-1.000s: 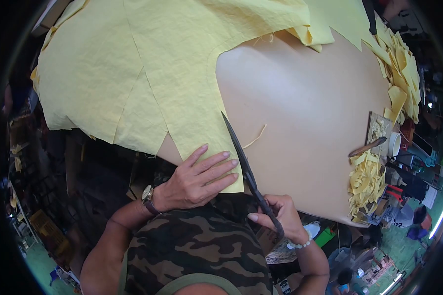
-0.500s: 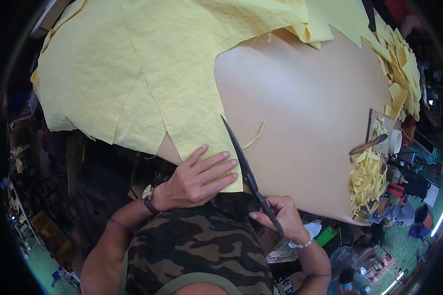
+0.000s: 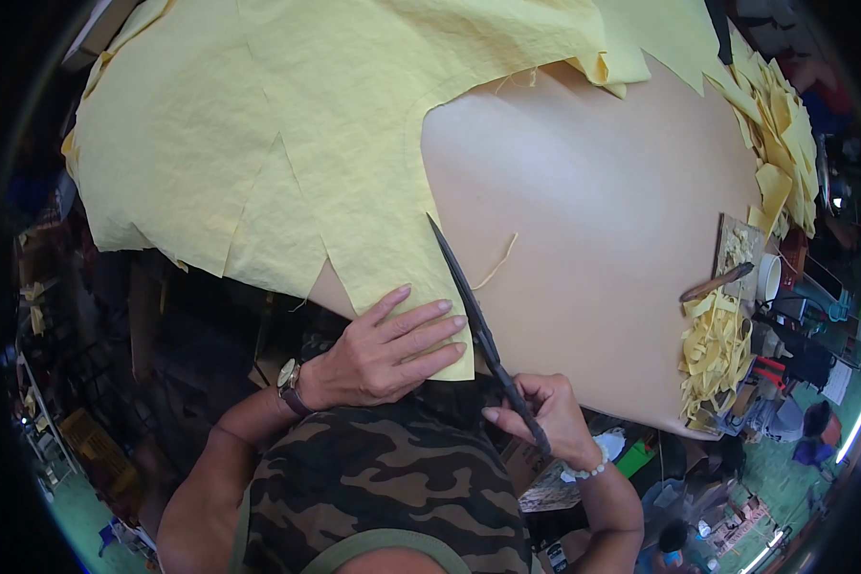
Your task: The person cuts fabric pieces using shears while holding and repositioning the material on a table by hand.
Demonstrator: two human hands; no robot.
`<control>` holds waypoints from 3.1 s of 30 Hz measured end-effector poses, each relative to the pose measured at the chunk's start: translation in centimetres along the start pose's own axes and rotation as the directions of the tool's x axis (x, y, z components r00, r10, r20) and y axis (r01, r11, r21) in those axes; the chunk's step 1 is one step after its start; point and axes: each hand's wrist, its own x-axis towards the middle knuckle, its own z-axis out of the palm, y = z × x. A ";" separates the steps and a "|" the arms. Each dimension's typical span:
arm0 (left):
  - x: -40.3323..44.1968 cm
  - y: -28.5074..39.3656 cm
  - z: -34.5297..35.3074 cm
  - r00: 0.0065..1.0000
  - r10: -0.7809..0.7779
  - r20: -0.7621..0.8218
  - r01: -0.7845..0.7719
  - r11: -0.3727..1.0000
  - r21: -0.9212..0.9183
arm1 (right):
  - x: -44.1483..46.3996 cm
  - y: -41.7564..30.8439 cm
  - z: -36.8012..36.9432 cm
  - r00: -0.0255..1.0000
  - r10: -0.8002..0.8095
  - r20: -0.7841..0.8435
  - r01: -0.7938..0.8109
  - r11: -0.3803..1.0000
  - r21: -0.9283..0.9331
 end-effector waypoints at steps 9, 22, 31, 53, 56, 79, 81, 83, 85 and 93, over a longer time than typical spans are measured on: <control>0.0 0.0 0.0 1.000 0.029 0.000 -0.029 1.000 0.002 | 0.2 -0.2 0.2 1.000 -0.026 -0.016 0.026 1.000 -0.017; -0.1 0.0 -0.2 0.998 0.061 -0.022 -0.061 0.998 -0.003 | 0.3 -0.6 0.2 1.000 -0.024 -0.007 0.024 0.999 -0.032; -0.3 0.1 -0.3 0.997 0.072 0.002 -0.072 0.997 -0.030 | 0.8 -0.8 0.4 1.000 -0.025 -0.008 0.025 0.999 -0.023; -0.8 0.2 -0.3 0.993 0.114 0.001 -0.114 0.992 -0.047 | 1.4 -2.0 0.7 1.000 -0.023 0.000 0.023 1.000 0.013; -0.9 0.2 -0.4 0.992 0.124 0.001 -0.124 0.991 -0.049 | 1.6 -2.1 0.7 1.000 -0.018 0.006 0.017 1.000 0.024; -0.5 -0.6 -4.8 0.997 0.059 0.049 -0.057 0.998 -0.040 | 1.7 -1.5 1.6 0.998 0.031 0.047 -0.034 0.997 0.067; -0.2 -1.6 -6.3 0.996 -0.075 -0.050 0.079 0.992 0.095 | 1.6 -1.5 1.7 0.999 0.032 0.037 -0.035 0.995 0.091; 0.5 -3.0 -6.8 0.974 -0.201 -0.106 0.223 0.937 0.269 | 1.6 -1.6 1.9 0.999 0.032 0.037 -0.036 0.993 0.114; 1.4 -4.7 -6.6 0.937 -0.323 -0.130 0.345 0.807 0.479 | 1.5 -1.7 2.1 0.999 0.031 0.043 -0.036 0.990 0.135; 2.1 -6.0 -5.5 0.898 -0.437 -0.056 0.399 0.754 0.522 | 1.3 -1.0 2.7 0.997 0.043 0.061 -0.053 0.985 0.164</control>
